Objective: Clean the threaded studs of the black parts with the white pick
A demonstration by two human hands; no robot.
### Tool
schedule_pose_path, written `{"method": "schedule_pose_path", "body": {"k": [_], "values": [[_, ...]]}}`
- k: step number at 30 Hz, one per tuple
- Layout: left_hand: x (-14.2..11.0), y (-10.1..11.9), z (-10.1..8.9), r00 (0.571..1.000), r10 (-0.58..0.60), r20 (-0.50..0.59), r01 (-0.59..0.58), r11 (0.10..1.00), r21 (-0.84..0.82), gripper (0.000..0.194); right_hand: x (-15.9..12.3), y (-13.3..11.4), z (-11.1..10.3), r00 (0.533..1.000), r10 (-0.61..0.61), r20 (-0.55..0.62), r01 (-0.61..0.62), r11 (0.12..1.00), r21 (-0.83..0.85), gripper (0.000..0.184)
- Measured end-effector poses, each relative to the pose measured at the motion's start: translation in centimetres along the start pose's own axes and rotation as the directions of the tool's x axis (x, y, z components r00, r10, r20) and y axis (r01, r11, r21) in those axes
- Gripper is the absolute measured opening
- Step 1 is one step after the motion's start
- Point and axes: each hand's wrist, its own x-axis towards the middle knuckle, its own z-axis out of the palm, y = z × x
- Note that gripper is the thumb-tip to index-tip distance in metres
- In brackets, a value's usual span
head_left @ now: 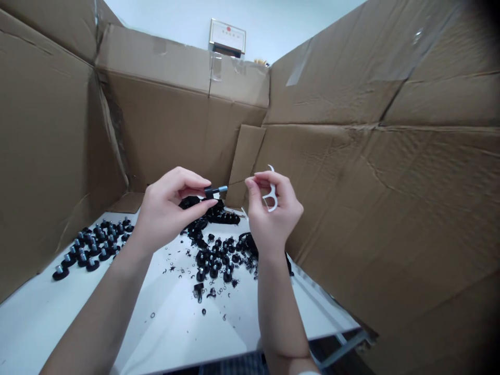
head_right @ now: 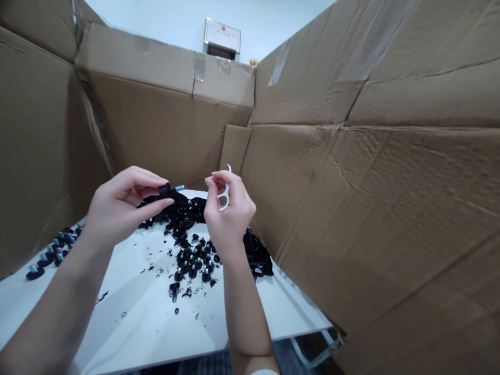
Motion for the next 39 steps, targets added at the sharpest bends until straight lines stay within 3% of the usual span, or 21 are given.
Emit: {"method": "schedule_pose_path", "body": {"k": [6, 9, 13, 16, 19, 21, 23, 26, 28, 31, 35, 39], "values": [[0.6, -1.4, -0.9, 0.979, -0.175, -0.101, 0.166, 0.982, -0.093, 0.021, 0.0, 0.2, -0.1, 1.0, -0.015, 0.005, 0.016, 0.998, -0.057, 0.004], [0.8, -2.5, -1.0, 0.974, -0.16, -0.158, 0.156, 0.987, -0.038, 0.022, 0.1, 0.4, -0.1, 0.999, -0.034, 0.003, 0.034, 0.998, -0.059, 0.005], [0.8, -2.7, -1.0, 0.99, -0.119, -0.072, 0.121, 0.992, 0.032, 0.022, 0.4, 1.0, -0.2, 0.996, -0.075, -0.04, 0.069, 0.988, -0.136, 0.007], [0.8, -1.9, -1.4, 0.977, -0.211, 0.003, 0.211, 0.973, -0.094, 0.02, 0.8, 1.7, -0.3, 0.993, -0.067, -0.097, 0.05, 0.985, -0.165, 0.006], [0.9, -1.6, -1.8, 0.954, -0.3, -0.004, 0.291, 0.927, -0.237, 0.02, 1.0, 2.1, -0.2, 0.992, -0.046, -0.115, 0.03, 0.99, -0.137, 0.005], [1.0, -2.1, -1.7, 0.934, -0.349, -0.078, 0.308, 0.896, -0.319, 0.021, 0.9, 2.0, -0.1, 0.993, -0.047, -0.105, 0.035, 0.993, -0.113, 0.006], [1.2, -2.8, -1.5, 0.912, -0.347, -0.221, 0.266, 0.907, -0.325, 0.022, 0.7, 1.7, -0.1, 0.994, -0.048, -0.098, 0.037, 0.993, -0.108, 0.006], [1.2, -3.8, -1.1, 0.918, -0.155, -0.366, 0.118, 0.986, -0.121, 0.024, 0.6, 1.4, -0.3, 0.993, -0.04, -0.107, 0.027, 0.992, -0.125, 0.006], [1.2, -4.1, -1.1, 0.947, 0.013, -0.321, 0.003, 0.999, 0.05, 0.024, 0.6, 1.4, -0.6, 0.991, -0.045, -0.128, 0.027, 0.99, -0.138, 0.007], [1.0, -4.2, -1.7, 0.976, 0.101, -0.195, -0.09, 0.994, 0.063, 0.026, 0.9, 1.9, -0.9, 0.981, -0.063, -0.186, 0.036, 0.988, -0.149, 0.007], [0.9, -4.6, -2.9, 0.993, 0.02, -0.117, -0.037, 0.988, -0.152, 0.024, 1.3, 2.8, -0.8, 0.973, -0.05, -0.226, 0.022, 0.992, -0.127, 0.007], [1.1, -5.3, -3.3, 0.982, -0.121, -0.146, 0.063, 0.933, -0.354, 0.018, 1.2, 3.0, -0.5, 0.975, -0.045, -0.218, 0.018, 0.993, -0.121, 0.007]]}}
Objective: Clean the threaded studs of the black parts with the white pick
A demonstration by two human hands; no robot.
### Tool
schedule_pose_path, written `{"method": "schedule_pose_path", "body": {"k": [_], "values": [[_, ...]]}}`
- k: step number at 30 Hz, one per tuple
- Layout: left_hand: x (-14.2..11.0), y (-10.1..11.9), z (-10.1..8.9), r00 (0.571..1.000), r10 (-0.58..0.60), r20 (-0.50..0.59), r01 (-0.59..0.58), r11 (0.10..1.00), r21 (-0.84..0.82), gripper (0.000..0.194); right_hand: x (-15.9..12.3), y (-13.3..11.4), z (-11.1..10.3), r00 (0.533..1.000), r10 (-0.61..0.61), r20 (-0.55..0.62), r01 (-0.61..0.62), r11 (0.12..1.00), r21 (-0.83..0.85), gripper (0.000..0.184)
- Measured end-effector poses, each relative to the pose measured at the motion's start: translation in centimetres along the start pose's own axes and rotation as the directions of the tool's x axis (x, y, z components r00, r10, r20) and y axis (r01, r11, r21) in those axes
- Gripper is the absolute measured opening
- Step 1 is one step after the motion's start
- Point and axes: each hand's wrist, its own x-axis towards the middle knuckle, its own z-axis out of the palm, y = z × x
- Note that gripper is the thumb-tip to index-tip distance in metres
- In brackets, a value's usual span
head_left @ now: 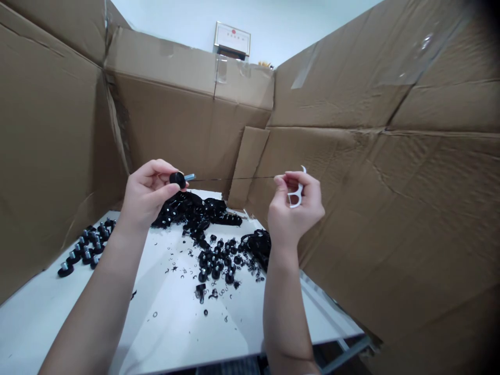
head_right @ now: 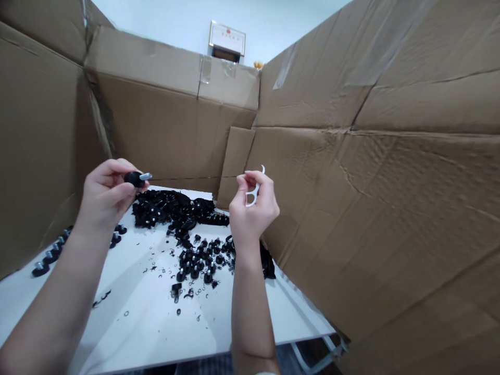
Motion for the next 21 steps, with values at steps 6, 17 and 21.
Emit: {"method": "schedule_pose_path", "body": {"k": [6, 17, 21], "values": [[0.5, -0.9, 0.1, 0.982, -0.049, -0.185, 0.068, 0.993, 0.099, 0.025, 0.0, 0.0, -0.1, 1.0, 0.01, -0.027, -0.011, 1.0, -0.017, 0.007], [1.3, -2.3, -4.7, 1.0, 0.002, -0.001, -0.002, 0.973, -0.231, 0.031, 0.5, 0.7, -0.1, 0.986, -0.143, -0.083, 0.13, 0.98, -0.152, 0.005], [2.2, -1.6, -8.4, 0.975, 0.022, -0.223, -0.105, 0.924, -0.368, 0.032, 1.8, 1.9, -1.3, 0.974, -0.054, -0.22, 0.012, 0.982, -0.189, 0.007]]}}
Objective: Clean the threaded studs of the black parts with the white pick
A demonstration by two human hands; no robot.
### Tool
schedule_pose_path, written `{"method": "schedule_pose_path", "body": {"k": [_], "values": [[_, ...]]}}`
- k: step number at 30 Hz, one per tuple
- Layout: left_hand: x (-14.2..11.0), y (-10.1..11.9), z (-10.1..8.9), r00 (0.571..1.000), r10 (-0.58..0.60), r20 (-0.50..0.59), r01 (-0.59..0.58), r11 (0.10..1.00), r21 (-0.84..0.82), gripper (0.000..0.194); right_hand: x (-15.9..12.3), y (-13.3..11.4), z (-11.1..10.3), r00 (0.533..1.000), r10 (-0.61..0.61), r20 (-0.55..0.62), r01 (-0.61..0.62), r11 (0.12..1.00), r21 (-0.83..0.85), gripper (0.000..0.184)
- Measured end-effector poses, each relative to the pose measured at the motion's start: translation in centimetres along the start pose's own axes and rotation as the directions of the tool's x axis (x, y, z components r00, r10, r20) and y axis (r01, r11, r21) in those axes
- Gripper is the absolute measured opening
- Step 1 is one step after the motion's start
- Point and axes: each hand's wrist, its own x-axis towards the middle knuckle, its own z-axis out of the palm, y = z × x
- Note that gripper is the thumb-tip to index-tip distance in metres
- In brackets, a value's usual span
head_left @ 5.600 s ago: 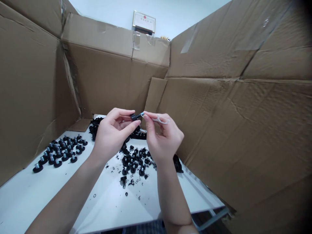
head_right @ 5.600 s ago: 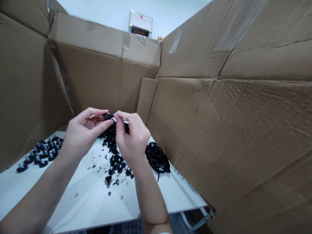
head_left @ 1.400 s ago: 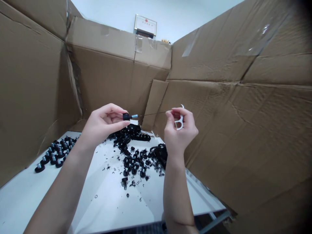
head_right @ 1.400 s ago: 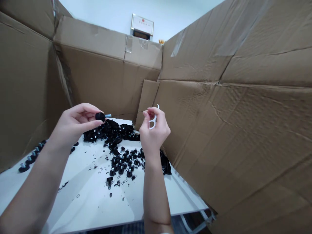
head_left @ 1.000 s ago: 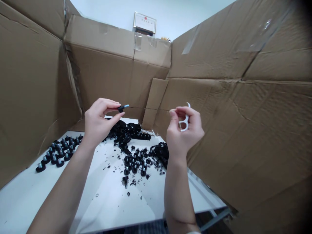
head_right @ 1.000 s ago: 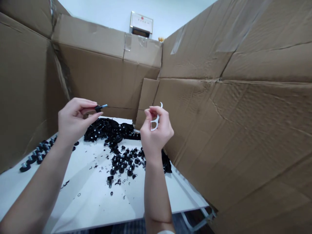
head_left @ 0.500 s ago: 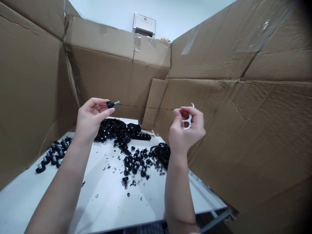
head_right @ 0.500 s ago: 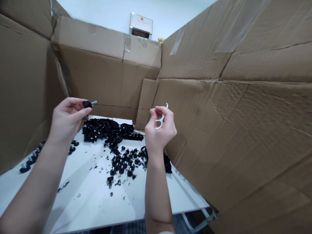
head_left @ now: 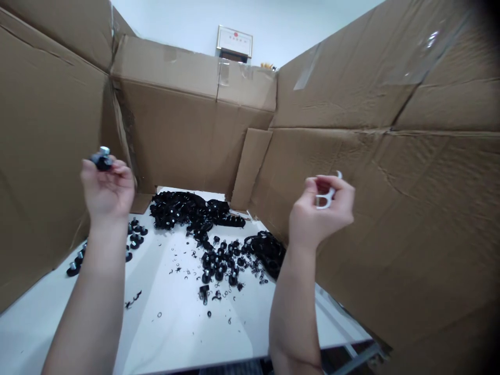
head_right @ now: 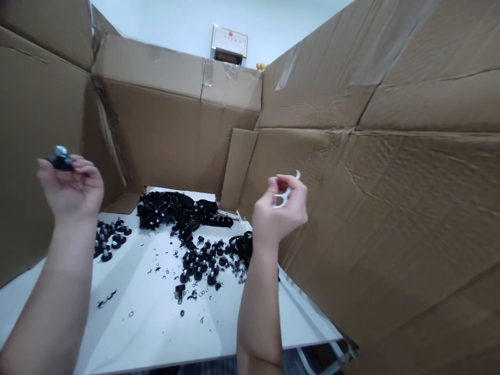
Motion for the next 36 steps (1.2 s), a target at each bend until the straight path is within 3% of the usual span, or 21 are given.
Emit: {"method": "schedule_pose_path", "body": {"k": [3, 6, 8, 11, 14, 16, 18, 20, 22, 26, 30, 33, 36], "values": [[1.0, 1.1, -1.8, 0.993, 0.015, -0.119, -0.017, 1.0, -0.015, 0.031, 1.1, 1.2, -0.3, 0.998, 0.07, -0.008, -0.07, 0.998, 0.001, 0.008], [0.9, 0.8, -1.4, 0.988, -0.033, -0.152, 0.034, 0.999, 0.005, 0.032, 0.8, 1.5, 0.1, 0.991, 0.06, 0.118, -0.064, 0.997, 0.031, 0.01], [0.3, 0.0, 0.4, 0.986, -0.095, -0.134, 0.1, 0.994, 0.033, 0.029, 0.1, 1.2, 0.7, 0.958, 0.029, 0.285, -0.041, 0.998, 0.038, 0.009], [-1.3, -1.1, 4.1, 0.979, -0.189, -0.075, 0.194, 0.978, 0.077, 0.03, -1.2, 0.5, 1.7, 0.862, 0.032, 0.506, -0.036, 0.999, -0.002, 0.01], [-3.1, -1.5, 7.7, 0.956, -0.292, -0.001, 0.291, 0.951, 0.107, 0.033, -2.1, -0.5, 2.3, 0.824, 0.072, 0.563, -0.083, 0.997, -0.006, 0.011], [-4.2, -1.6, 9.6, 0.942, -0.335, 0.023, 0.33, 0.937, 0.117, 0.03, -2.6, -1.6, 2.3, 0.796, 0.111, 0.595, -0.185, 0.981, 0.064, 0.014], [-5.3, -1.7, 10.8, 0.927, -0.371, 0.062, 0.359, 0.921, 0.15, 0.028, -3.0, -2.9, 2.0, 0.671, 0.133, 0.729, -0.407, 0.888, 0.214, 0.021], [-6.1, -1.8, 11.7, 0.909, -0.398, 0.123, 0.369, 0.906, 0.206, 0.026, -3.3, -4.0, 1.7, 0.526, 0.052, 0.849, -0.612, 0.716, 0.335, 0.026], [-6.7, -1.8, 12.1, 0.897, -0.401, 0.186, 0.349, 0.9, 0.26, 0.025, -3.5, -4.9, 1.3, 0.46, -0.005, 0.888, -0.708, 0.601, 0.37, 0.026], [-7.1, -1.8, 12.5, 0.902, -0.35, 0.254, 0.267, 0.913, 0.31, 0.021, -3.8, -5.8, 1.0, 0.46, -0.031, 0.888, -0.767, 0.49, 0.415, 0.012], [-7.3, -2.1, 12.7, 0.935, -0.251, 0.253, 0.166, 0.935, 0.314, 0.018, -4.2, -6.2, 1.1, 0.472, -0.029, 0.881, -0.794, 0.421, 0.439, 0.011], [-7.4, -2.3, 12.9, 0.948, -0.186, 0.257, 0.098, 0.943, 0.32, 0.017, -4.6, -6.5, 1.1, 0.469, -0.019, 0.883, -0.79, 0.44, 0.428, 0.014], [-7.4, -2.4, 12.9, 0.962, -0.138, 0.237, 0.042, 0.929, 0.367, 0.016, -5.0, -6.7, 1.1, 0.514, 0.057, 0.856, -0.735, 0.544, 0.405, 0.017]]}}
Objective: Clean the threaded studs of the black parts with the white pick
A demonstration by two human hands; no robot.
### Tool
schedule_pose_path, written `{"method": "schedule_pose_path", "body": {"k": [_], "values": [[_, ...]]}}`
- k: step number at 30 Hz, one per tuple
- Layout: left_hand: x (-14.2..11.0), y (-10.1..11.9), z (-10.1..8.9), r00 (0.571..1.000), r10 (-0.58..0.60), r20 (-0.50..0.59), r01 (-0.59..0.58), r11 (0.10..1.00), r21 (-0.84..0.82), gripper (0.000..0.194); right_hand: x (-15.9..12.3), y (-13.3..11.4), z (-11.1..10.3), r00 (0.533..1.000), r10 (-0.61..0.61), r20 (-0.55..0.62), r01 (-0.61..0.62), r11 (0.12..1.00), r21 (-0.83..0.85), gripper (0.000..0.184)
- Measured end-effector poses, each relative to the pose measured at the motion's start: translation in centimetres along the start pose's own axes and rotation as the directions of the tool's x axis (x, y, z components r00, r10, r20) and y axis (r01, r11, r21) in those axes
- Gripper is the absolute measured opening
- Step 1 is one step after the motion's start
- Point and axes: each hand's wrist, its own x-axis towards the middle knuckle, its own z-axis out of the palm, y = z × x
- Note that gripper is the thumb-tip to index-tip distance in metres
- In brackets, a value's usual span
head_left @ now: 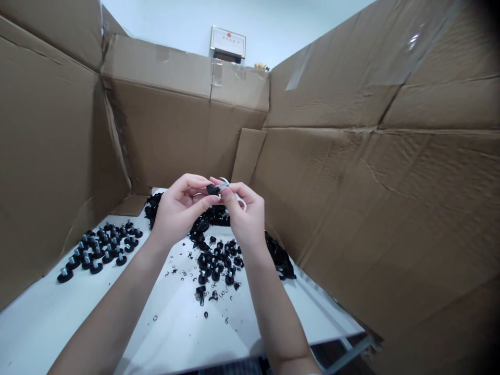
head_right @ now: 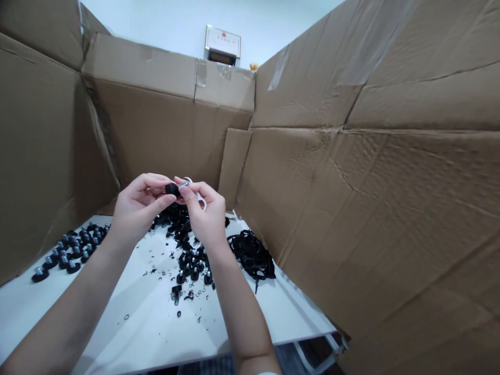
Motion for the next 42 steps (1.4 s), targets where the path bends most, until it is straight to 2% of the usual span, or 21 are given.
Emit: {"method": "schedule_pose_path", "body": {"k": [2, 4, 6, 8, 10, 12, 14, 16, 19, 23, 25, 27, 30, 33, 36, 39, 42], "values": [[0.0, -0.2, -0.2, 0.999, 0.024, -0.049, -0.021, 0.997, 0.07, 0.017, -0.1, 0.1, 0.0, 0.996, -0.064, -0.067, 0.053, 0.987, -0.15, 0.018], [0.1, -0.3, -0.6, 0.996, 0.062, -0.064, -0.049, 0.981, 0.186, 0.019, -0.2, 0.3, -0.1, 0.978, -0.194, -0.07, 0.16, 0.929, -0.333, 0.016], [0.1, -0.3, -1.2, 0.993, 0.121, -0.01, -0.111, 0.935, 0.337, 0.02, -0.1, 0.5, -0.4, 0.932, -0.36, -0.034, 0.293, 0.806, -0.514, 0.016], [0.1, -0.1, -1.6, 0.983, 0.165, 0.079, -0.183, 0.874, 0.45, 0.019, 0.1, 0.6, -0.8, 0.864, -0.503, 0.006, 0.376, 0.64, -0.67, 0.019], [0.0, 0.3, -1.9, 0.972, 0.173, 0.158, -0.228, 0.853, 0.47, 0.018, 0.4, 0.6, -1.4, 0.815, -0.579, 0.025, 0.38, 0.502, -0.777, 0.021], [0.1, 0.7, -2.1, 0.965, 0.16, 0.21, -0.237, 0.876, 0.42, 0.018, 0.7, 0.4, -2.0, 0.797, -0.604, 0.012, 0.347, 0.442, -0.827, 0.023], [0.2, 0.8, -2.4, 0.962, 0.156, 0.224, -0.229, 0.908, 0.35, 0.02, 0.9, 0.3, -2.7, 0.786, -0.618, -0.017, 0.325, 0.437, -0.839, 0.024], [0.5, 0.7, -2.8, 0.968, 0.161, 0.192, -0.215, 0.927, 0.306, 0.021, 1.1, 0.3, -3.2, 0.773, -0.633, -0.04, 0.318, 0.441, -0.839, 0.024], [1.0, 0.5, -3.7, 0.973, 0.17, 0.156, -0.213, 0.92, 0.328, 0.021, 1.5, 0.6, -3.9, 0.747, -0.663, -0.055, 0.323, 0.433, -0.841, 0.021], [1.3, 0.4, -4.5, 0.966, 0.143, 0.213, -0.207, 0.924, 0.32, 0.021, 1.8, 1.0, -4.8, 0.706, -0.706, -0.065, 0.327, 0.406, -0.853, 0.02], [1.3, 0.4, -4.8, 0.966, 0.139, 0.218, -0.193, 0.949, 0.251, 0.022, 1.9, 1.0, -5.2, 0.707, -0.702, -0.089, 0.278, 0.39, -0.878, 0.022], [1.4, 0.3, -5.0, 0.975, 0.148, 0.167, -0.182, 0.961, 0.21, 0.023, 2.0, 0.9, -5.7, 0.717, -0.687, -0.118, 0.222, 0.386, -0.895, 0.024], [1.7, -0.1, -5.6, 0.978, 0.172, 0.117, -0.198, 0.944, 0.264, 0.024, 2.0, 0.8, -6.2, 0.707, -0.694, -0.138, 0.2, 0.384, -0.902, 0.024], [1.8, -0.3, -6.1, 0.971, 0.156, 0.184, -0.208, 0.926, 0.314, 0.024, 2.1, 0.8, -6.6, 0.679, -0.722, -0.132, 0.211, 0.364, -0.907, 0.023], [1.9, -0.4, -6.8, 0.975, 0.102, 0.2, -0.147, 0.963, 0.226, 0.025, 2.3, 0.8, -7.0, 0.671, -0.724, -0.159, 0.162, 0.353, -0.921, 0.026], [2.2, -0.8, -7.8, 0.989, 0.117, 0.091, -0.126, 0.987, 0.099, 0.023, 2.4, 0.8, -7.5, 0.667, -0.716, -0.206, 0.099, 0.359, -0.928, 0.027], [2.4, -1.4, -8.8, 0.988, 0.142, -0.065, -0.137, 0.987, 0.086, 0.022, 2.5, 0.9, -7.9, 0.647, -0.728, -0.228, 0.086, 0.366, -0.927, 0.027]]}}
